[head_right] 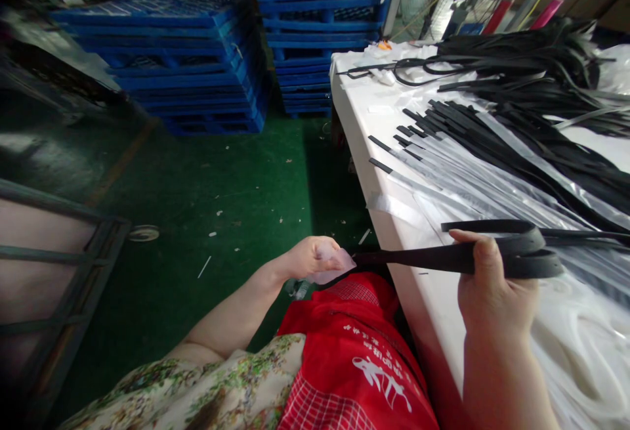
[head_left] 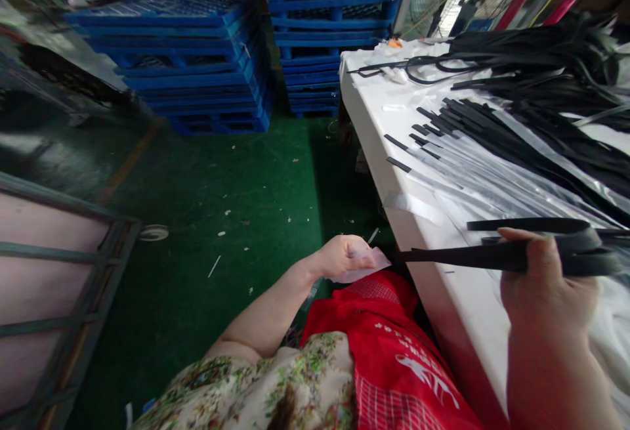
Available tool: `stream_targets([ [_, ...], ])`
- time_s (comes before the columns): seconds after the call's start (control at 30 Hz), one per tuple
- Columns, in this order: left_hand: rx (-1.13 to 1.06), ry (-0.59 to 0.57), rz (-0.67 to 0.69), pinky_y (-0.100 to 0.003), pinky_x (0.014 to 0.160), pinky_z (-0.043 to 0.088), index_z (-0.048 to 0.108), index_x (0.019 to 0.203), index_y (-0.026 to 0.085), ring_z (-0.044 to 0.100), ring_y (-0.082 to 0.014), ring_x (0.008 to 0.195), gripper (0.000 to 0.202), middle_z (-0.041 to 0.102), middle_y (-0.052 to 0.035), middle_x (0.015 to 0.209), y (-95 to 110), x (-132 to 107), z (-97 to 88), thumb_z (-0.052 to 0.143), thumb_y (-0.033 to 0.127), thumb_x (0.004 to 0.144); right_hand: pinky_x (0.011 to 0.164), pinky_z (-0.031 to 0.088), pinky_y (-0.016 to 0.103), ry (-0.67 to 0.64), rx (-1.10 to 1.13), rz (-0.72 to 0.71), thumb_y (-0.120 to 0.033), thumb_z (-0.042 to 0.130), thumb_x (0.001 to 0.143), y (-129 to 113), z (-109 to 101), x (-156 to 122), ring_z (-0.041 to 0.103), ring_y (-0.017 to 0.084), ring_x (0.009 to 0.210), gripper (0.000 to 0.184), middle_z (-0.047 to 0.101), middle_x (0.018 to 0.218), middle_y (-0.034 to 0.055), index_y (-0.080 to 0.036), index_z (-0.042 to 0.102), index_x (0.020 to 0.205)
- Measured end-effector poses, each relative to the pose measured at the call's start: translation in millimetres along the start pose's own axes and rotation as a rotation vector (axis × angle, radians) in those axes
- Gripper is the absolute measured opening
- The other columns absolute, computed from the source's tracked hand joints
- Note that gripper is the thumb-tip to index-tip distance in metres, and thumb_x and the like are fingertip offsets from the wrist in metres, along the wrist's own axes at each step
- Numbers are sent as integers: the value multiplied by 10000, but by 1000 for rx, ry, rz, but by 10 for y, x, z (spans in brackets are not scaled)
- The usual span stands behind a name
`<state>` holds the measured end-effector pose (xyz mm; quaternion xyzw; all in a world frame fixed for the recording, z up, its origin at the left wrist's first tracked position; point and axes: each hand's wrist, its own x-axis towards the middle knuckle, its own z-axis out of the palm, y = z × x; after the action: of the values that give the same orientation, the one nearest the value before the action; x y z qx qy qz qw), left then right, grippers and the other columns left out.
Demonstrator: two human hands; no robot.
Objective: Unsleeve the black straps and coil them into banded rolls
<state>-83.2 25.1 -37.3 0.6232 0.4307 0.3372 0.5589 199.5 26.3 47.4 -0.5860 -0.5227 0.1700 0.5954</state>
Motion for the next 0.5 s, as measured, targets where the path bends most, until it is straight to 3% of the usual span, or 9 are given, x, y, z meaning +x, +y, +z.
stream_targets([
  [0.13, -12, -6, -17, -246, 639, 427, 687, 922, 135, 559, -147, 723, 454, 660, -48, 847, 38, -7, -4, 782, 525, 709, 855, 423, 382, -58, -96, -21, -497, 554, 934, 84, 10, -40, 589, 215, 846, 376, 672, 852, 53, -187, 755, 867],
  [0.27, -5, -19, -29, -246, 622, 417, 699, 935, 145, 547, -141, 696, 471, 658, -42, 831, 40, -1, 6, 782, 544, 700, 862, 432, 353, -85, -16, 2, -468, 597, 915, 94, 45, -80, 612, 202, 857, 326, 701, 877, 48, -189, 758, 870],
  [0.43, -121, -57, -33, -230, 605, 408, 688, 886, 136, 529, -115, 656, 471, 631, -19, 774, 60, 40, 103, 809, 536, 669, 751, 485, 321, -151, -16, 24, -509, 632, 870, 137, 146, -180, 637, 199, 774, 340, 718, 813, 39, -199, 771, 865],
  [0.5, -178, -60, -24, -224, 590, 402, 679, 863, 129, 509, -99, 621, 465, 612, -5, 735, 59, 77, 162, 817, 525, 663, 701, 515, 313, -248, -20, 75, -531, 631, 857, 192, 257, -302, 655, 203, 738, 353, 730, 809, 42, -209, 776, 878],
])
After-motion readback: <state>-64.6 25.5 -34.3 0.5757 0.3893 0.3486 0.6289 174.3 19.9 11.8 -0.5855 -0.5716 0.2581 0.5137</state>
